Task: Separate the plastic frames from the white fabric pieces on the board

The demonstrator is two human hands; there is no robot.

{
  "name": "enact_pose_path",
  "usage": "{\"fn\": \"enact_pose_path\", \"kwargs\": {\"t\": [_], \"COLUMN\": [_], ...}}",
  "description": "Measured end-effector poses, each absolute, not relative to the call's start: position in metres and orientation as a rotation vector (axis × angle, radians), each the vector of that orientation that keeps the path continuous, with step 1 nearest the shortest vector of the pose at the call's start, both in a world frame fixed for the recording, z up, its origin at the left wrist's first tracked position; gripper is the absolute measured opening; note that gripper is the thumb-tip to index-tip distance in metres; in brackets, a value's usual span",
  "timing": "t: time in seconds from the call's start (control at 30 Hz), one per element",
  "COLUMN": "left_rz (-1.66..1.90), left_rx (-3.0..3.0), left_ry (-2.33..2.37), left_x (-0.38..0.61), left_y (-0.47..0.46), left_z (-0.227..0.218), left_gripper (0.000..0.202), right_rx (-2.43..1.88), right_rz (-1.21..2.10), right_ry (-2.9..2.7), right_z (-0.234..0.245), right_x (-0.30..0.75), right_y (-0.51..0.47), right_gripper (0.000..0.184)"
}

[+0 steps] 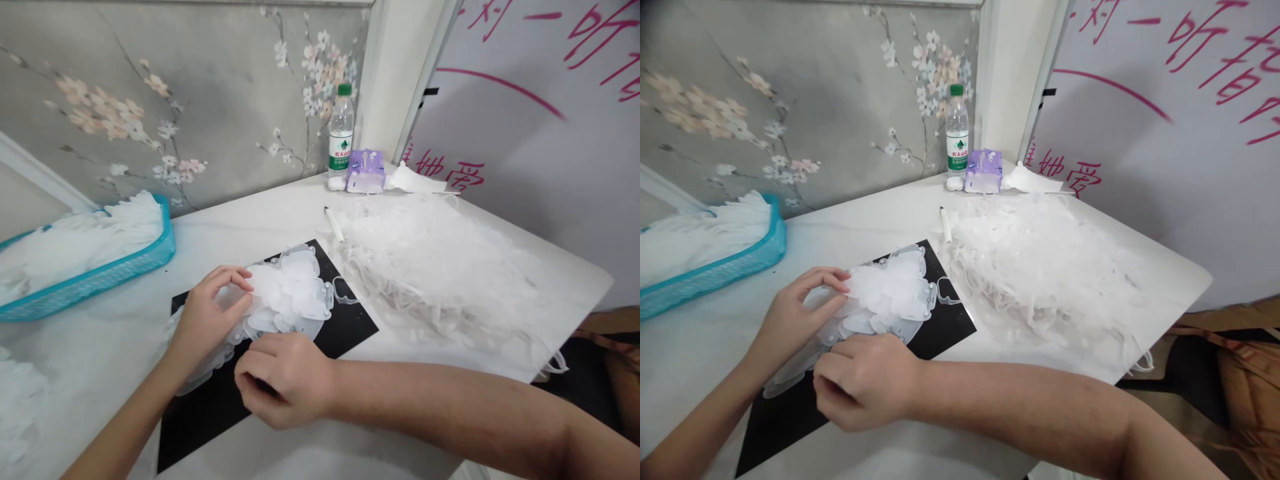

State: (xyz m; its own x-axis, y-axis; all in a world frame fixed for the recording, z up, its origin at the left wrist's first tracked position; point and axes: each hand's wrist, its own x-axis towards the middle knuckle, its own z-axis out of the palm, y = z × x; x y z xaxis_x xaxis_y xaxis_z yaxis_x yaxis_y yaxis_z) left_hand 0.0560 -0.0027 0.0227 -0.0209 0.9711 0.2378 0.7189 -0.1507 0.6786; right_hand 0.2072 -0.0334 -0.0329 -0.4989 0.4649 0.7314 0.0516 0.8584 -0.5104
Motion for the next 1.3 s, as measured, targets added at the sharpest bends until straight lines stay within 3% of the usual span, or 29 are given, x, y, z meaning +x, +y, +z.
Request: {"fn": "enact_pose_path", "kwargs": {"t": [0.2,0.37,0.5,0.63,0.73,0.8,1.03,1.3], "left_rz": [1.336,1.288,1.266,1.201,1.125,1.069,1.062,1.023], "left_rx": [0.955,0.908,1.059,1.129,1.052,0.998,0.882,0.843], "left_ry": [1.645,1.610,1.631,1.621,1.553,1.502,1.430,1.399], "left_x": [0.055,0.047,0.044,0.046,0.047,0.046,0.045,0.043], "left_y": [-0.022,-0.038,-0.048,-0.050,-0.050,-0.050,-0.047,-0.045], "left_z": [0.050,0.067,0.072,0.073,0.074,0.074,0.079,0.077], "left_gripper": [0.039,0.057,0.019,0.015,0.048,0.059,0.032,0.034], "right_rx": [-0.559,-0.760,-0.684,-0.669,-0.750,-0.765,-0.752,-0.755], "right_rz": [0.931,1.238,1.402,1.337,1.244,1.194,1.121,1.139], "right_ry": [-1.908,-1.801,-1.625,-1.571,-1.570,-1.565,-1.606,-1.611], "right_z": [-0.025,-0.021,-0.021,-0.021,-0.022,-0.023,-0.028,-0.027], "right_x": [0.214,0.217,0.218,0.220,0.220,0.220,0.219,0.221], "right_y": [-0.034,-0.032,-0.030,-0.029,-0.030,-0.030,-0.031,-0.032], "right_gripper": [0.008,0.019,0.019,0.030,0.028,0.025,0.022,0.021]}}
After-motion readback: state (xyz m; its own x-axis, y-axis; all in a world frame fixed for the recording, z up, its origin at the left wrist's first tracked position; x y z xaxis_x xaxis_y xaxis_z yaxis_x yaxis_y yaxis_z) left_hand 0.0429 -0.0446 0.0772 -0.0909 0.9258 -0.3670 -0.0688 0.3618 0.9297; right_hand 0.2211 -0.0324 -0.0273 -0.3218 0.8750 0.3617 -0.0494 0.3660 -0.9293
